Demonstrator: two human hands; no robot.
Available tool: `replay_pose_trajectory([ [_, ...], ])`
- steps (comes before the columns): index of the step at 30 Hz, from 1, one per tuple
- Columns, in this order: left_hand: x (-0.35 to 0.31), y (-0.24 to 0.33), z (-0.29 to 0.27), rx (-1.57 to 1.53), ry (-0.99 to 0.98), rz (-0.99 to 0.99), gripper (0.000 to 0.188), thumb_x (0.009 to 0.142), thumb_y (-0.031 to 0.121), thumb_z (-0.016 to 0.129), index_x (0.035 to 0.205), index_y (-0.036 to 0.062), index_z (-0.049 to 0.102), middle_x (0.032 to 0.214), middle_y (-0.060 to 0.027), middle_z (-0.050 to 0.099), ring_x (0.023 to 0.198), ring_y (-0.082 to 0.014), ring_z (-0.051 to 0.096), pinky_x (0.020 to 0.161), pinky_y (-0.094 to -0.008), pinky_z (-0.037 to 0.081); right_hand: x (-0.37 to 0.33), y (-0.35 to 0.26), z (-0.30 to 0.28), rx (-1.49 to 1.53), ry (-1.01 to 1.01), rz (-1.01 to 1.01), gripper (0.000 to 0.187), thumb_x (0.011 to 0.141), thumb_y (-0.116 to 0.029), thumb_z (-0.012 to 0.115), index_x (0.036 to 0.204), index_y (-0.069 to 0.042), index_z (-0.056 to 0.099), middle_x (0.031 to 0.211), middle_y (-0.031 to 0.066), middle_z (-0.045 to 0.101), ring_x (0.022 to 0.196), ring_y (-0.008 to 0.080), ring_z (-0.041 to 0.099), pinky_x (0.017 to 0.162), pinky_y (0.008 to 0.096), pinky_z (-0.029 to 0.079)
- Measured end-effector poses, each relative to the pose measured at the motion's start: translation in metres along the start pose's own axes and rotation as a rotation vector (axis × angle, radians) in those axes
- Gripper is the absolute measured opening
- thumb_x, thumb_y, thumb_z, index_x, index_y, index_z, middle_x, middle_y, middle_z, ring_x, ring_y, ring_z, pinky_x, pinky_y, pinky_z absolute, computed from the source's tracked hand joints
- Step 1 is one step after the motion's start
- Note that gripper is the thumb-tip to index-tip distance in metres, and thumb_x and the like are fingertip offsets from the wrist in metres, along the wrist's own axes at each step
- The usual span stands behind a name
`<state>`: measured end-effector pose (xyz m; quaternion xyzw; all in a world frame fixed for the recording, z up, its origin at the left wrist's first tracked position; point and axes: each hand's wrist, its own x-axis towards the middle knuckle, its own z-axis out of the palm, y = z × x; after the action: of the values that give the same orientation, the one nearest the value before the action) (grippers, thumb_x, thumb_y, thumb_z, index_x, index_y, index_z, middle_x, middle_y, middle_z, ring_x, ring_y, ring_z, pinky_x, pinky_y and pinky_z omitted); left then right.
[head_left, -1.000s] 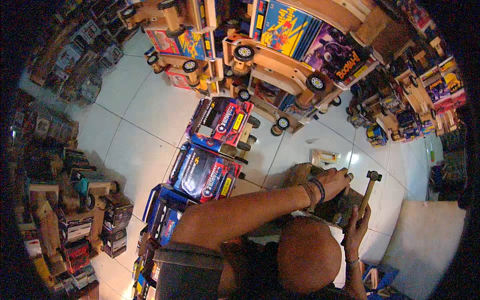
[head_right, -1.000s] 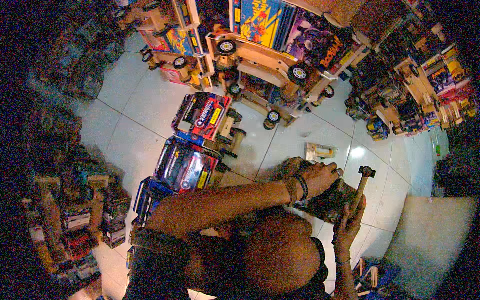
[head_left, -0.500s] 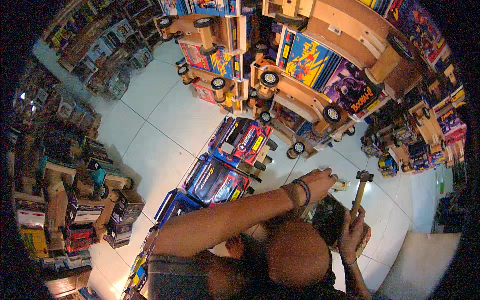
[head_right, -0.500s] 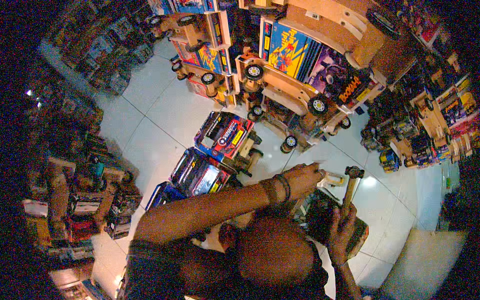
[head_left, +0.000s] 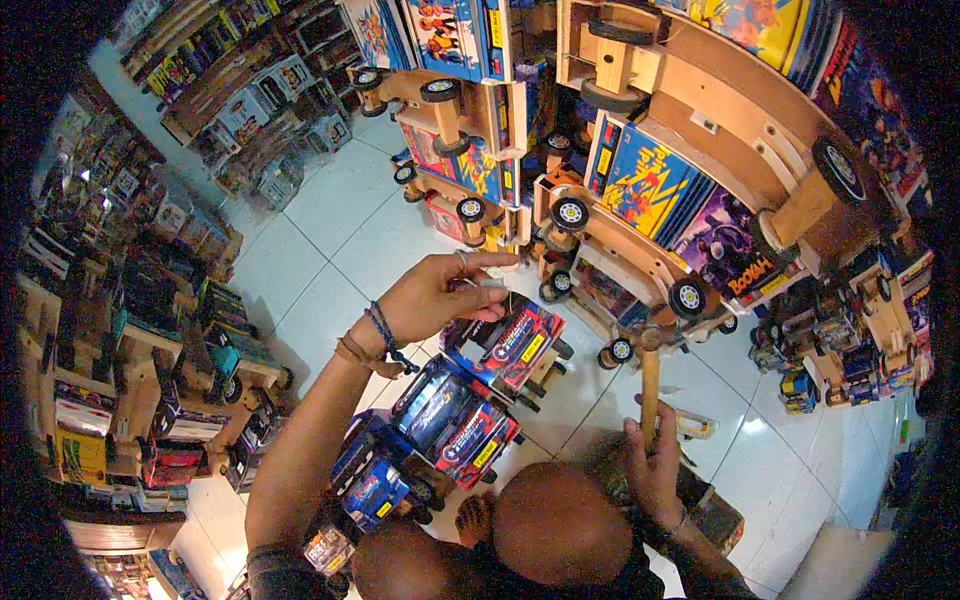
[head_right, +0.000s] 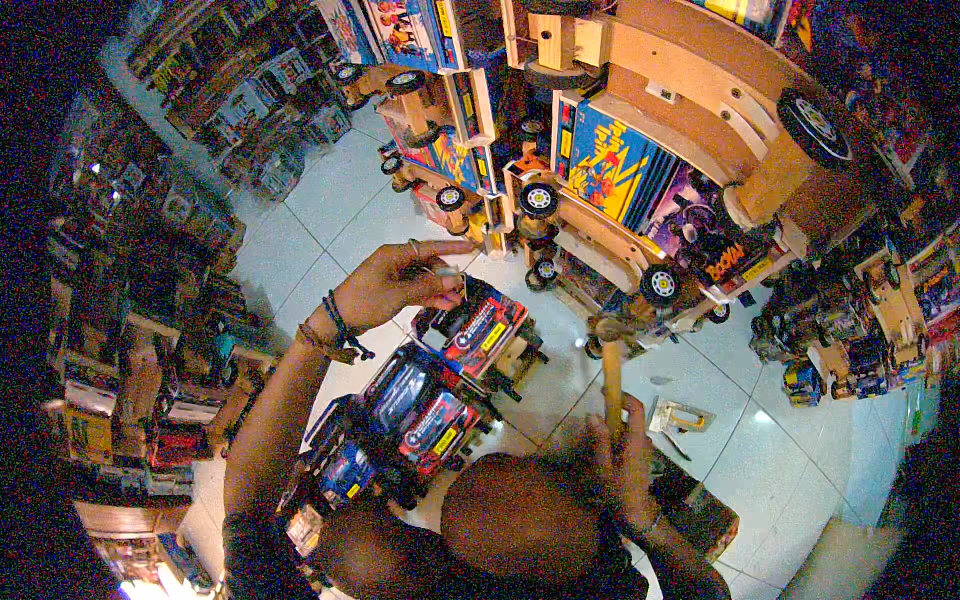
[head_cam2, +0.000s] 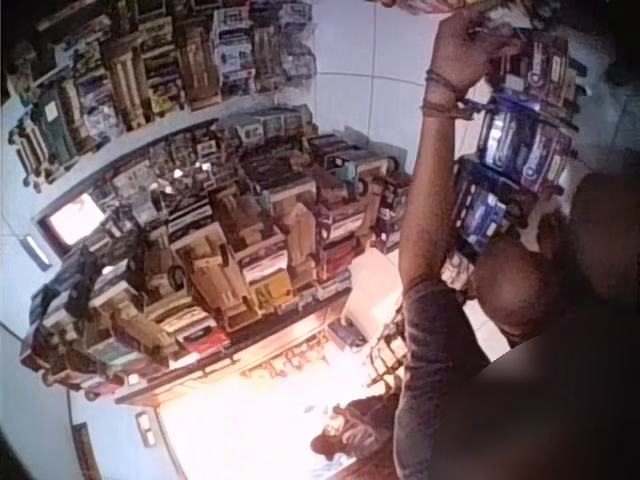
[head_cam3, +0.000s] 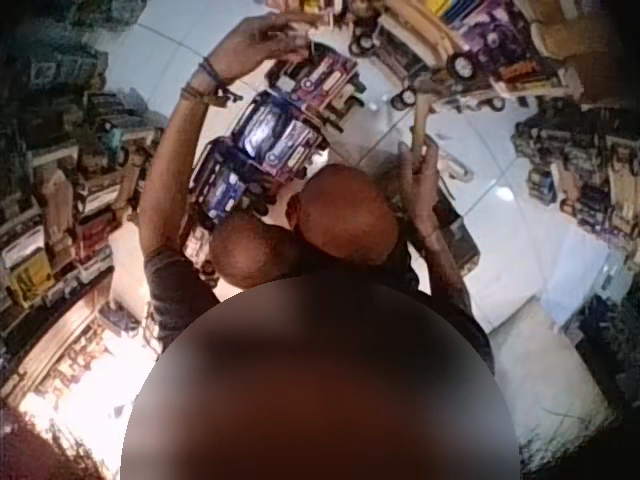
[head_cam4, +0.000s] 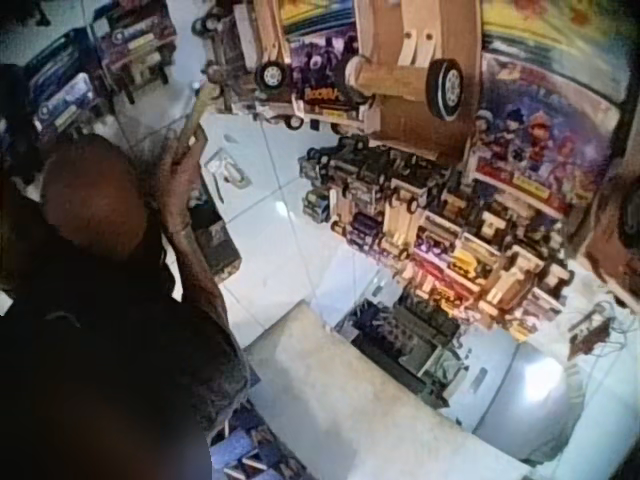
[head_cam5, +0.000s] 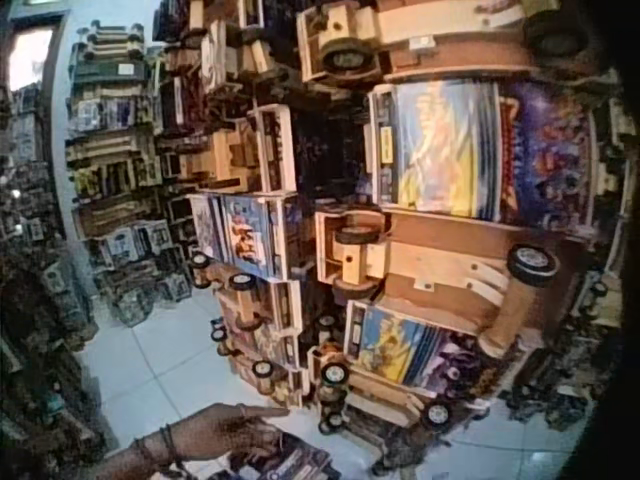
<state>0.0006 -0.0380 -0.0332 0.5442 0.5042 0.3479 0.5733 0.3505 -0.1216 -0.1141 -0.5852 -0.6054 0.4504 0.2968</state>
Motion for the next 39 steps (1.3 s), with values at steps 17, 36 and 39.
replay_pose_trajectory([
  [17, 0.043, -0.054, -0.002, -0.26, 0.087, -0.07, 0.026, 0.087, 0.012, 0.075, 0.104, -0.005, 0.066, 0.097, -0.0099, 0.07, 0.085, -0.0153, 0.07, 0.076, -0.0243, 0.059, 0.015, 0.014, 0.039, -0.077, -0.064, -0.084, 0.027, 0.099, -0.013, 0.057, 0.125, -0.007, 0.049, 0.074, -0.0043, 0.046, 0.062, 0.004, 0.039, 0.053, 0.0222, 0.031],
  [36, 0.046, -0.066, 0.006, -0.279, 0.092, 0.008, 0.026, 0.086, 0.013, 0.076, 0.099, -0.0072, 0.065, 0.091, -0.0111, 0.07, 0.08, -0.0144, 0.069, 0.073, -0.0248, 0.059, 0.011, -0.01, 0.028, -0.056, -0.128, 0.034, 0.031, 0.101, -0.018, 0.053, 0.129, -0.008, 0.045, 0.078, -0.0022, 0.05, 0.067, 0.007, 0.045, 0.059, 0.025, 0.039],
  [39, 0.046, -0.065, 0.006, -0.217, 0.111, -0.041, 0.026, 0.085, 0.012, 0.076, 0.099, -0.0075, 0.065, 0.092, -0.0111, 0.07, 0.081, -0.0143, 0.069, 0.072, -0.0248, 0.059, 0.014, -0.016, 0.021, -0.016, -0.167, 0.075, 0.032, 0.102, -0.019, 0.051, 0.131, -0.008, 0.042, 0.082, -0.0016, 0.049, 0.071, 0.0069, 0.043, 0.062, 0.0241, 0.038],
])
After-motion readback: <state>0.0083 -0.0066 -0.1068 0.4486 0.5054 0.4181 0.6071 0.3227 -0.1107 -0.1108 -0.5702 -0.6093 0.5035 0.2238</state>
